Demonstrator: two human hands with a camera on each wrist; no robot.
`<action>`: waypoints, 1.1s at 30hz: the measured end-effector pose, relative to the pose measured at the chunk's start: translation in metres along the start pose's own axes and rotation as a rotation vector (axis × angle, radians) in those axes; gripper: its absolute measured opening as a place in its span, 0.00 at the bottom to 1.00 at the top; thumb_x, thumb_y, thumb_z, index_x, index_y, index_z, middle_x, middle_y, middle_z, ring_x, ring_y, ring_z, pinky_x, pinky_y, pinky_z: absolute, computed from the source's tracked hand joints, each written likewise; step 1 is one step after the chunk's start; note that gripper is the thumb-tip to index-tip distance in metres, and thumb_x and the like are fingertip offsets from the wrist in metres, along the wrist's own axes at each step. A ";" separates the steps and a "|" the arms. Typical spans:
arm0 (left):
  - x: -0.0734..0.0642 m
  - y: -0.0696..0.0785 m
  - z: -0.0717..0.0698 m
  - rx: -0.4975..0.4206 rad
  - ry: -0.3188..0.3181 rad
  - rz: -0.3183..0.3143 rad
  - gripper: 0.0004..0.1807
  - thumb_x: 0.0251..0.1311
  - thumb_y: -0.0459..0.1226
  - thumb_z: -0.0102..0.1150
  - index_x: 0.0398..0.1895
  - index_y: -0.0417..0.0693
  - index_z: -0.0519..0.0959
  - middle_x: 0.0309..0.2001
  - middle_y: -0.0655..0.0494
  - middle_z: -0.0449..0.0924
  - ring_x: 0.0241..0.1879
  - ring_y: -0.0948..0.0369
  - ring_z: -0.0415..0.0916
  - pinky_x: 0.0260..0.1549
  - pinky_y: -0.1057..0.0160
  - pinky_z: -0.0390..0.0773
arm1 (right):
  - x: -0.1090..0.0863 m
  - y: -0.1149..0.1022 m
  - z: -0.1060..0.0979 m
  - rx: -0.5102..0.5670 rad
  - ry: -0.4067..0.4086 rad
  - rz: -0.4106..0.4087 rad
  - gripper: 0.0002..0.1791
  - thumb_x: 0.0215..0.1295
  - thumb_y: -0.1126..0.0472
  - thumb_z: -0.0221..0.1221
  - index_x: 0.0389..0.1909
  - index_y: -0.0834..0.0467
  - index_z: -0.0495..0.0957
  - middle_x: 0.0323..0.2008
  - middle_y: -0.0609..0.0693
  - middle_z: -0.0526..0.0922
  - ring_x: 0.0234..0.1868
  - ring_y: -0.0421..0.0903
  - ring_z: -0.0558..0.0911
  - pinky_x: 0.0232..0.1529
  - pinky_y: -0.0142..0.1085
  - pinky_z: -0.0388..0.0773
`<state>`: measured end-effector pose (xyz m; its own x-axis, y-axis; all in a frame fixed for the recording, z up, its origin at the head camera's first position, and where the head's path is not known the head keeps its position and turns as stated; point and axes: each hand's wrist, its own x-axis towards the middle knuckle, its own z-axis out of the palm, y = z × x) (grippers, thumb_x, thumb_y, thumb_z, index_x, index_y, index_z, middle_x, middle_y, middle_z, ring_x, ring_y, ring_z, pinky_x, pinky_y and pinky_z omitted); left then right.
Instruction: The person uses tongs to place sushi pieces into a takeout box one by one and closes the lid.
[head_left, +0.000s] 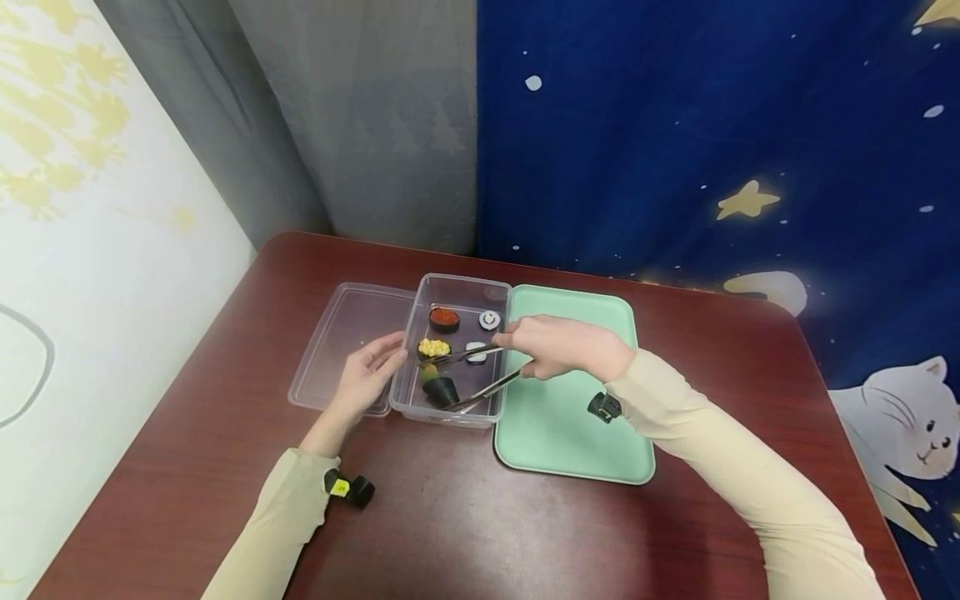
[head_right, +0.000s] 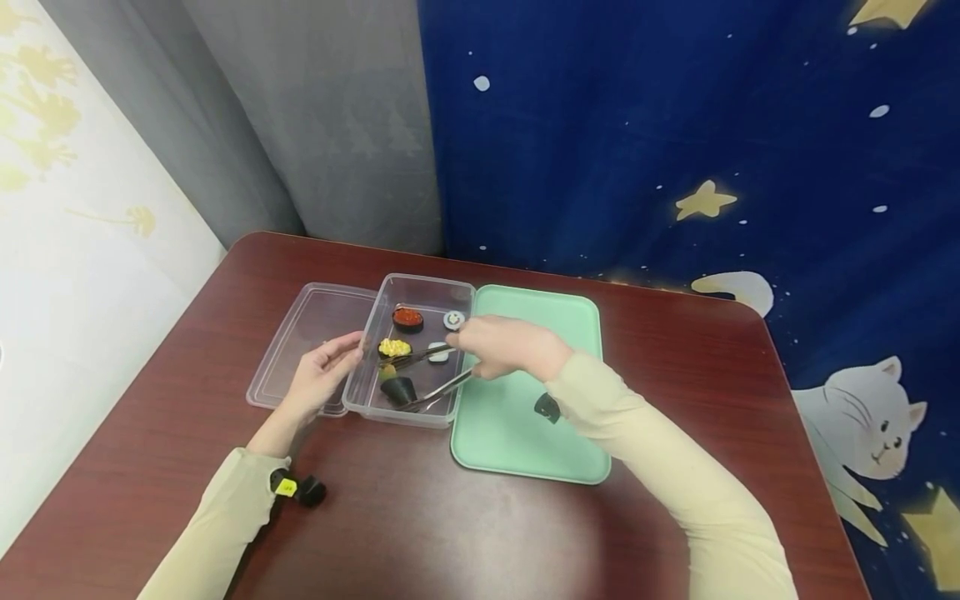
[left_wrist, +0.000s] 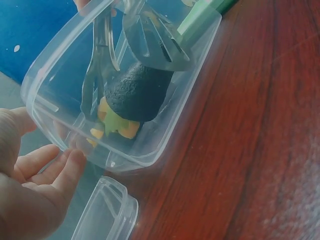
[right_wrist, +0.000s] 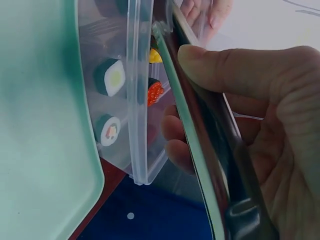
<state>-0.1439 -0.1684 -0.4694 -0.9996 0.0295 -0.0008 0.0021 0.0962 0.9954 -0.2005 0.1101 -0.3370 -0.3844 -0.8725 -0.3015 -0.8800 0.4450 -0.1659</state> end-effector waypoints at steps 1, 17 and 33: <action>0.000 0.000 0.000 -0.002 0.001 0.001 0.23 0.64 0.32 0.54 0.60 0.30 0.68 0.60 0.34 0.68 0.58 0.44 0.69 0.50 0.72 0.73 | 0.000 0.000 0.000 0.016 -0.006 0.010 0.28 0.56 0.65 0.64 0.59 0.67 0.71 0.51 0.59 0.79 0.50 0.50 0.79 0.49 0.39 0.78; 0.001 -0.001 0.000 0.012 0.006 0.007 0.22 0.64 0.31 0.54 0.59 0.30 0.69 0.58 0.34 0.70 0.57 0.44 0.69 0.50 0.72 0.74 | 0.003 0.005 0.009 0.153 -0.028 0.057 0.28 0.58 0.64 0.63 0.59 0.68 0.70 0.58 0.60 0.73 0.54 0.50 0.77 0.53 0.40 0.76; 0.001 -0.001 -0.001 0.028 -0.001 -0.008 0.22 0.65 0.33 0.54 0.60 0.31 0.68 0.60 0.35 0.69 0.58 0.46 0.69 0.53 0.67 0.73 | -0.005 0.009 0.012 0.194 0.021 0.039 0.29 0.56 0.65 0.62 0.59 0.70 0.69 0.52 0.61 0.78 0.36 0.50 0.81 0.38 0.36 0.79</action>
<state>-0.1448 -0.1693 -0.4704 -0.9995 0.0295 -0.0090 -0.0053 0.1239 0.9923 -0.2029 0.1204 -0.3485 -0.4246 -0.8571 -0.2918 -0.7947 0.5072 -0.3334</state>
